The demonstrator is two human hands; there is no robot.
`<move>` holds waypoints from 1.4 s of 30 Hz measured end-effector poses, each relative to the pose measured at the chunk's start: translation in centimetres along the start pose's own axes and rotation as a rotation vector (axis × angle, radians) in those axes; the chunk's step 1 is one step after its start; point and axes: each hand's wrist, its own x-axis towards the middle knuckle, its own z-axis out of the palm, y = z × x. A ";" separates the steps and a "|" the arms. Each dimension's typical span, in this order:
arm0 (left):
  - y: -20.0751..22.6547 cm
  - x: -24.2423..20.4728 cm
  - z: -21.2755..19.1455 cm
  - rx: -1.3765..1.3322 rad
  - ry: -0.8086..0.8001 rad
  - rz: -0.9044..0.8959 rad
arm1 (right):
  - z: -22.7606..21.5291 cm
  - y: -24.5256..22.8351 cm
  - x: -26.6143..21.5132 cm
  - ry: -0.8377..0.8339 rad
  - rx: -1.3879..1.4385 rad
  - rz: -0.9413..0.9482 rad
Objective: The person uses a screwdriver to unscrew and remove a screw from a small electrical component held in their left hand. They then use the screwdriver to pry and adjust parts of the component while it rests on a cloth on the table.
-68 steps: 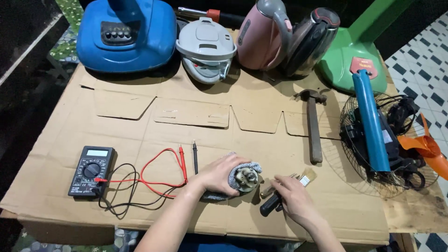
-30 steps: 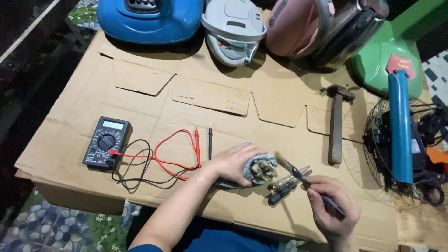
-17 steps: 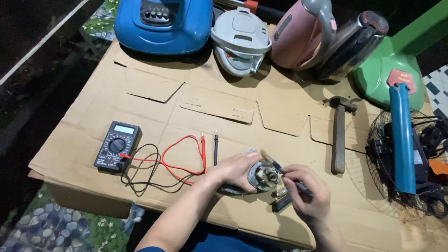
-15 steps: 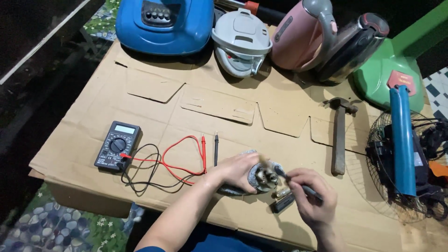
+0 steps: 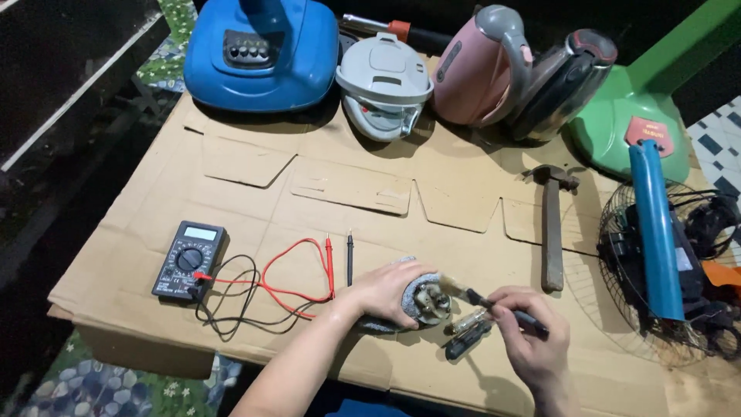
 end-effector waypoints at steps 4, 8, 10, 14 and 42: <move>0.2 0.0 -0.2 0.012 -0.012 -0.026 | -0.4 -0.9 0.4 -0.040 -0.122 0.017; -0.2 -0.1 0.1 -0.010 0.011 0.008 | -1.9 -2.1 -0.6 -0.096 -0.207 0.158; -0.3 0.0 0.2 -0.008 0.007 0.015 | -2.3 -2.3 -0.9 -0.143 -0.188 0.239; -0.2 0.1 0.1 -0.001 0.020 0.009 | -2.4 -2.8 -1.6 -0.122 -0.267 0.196; -0.3 0.0 0.2 -0.047 0.037 0.071 | 1.2 -4.6 -0.4 -0.229 -0.231 -0.078</move>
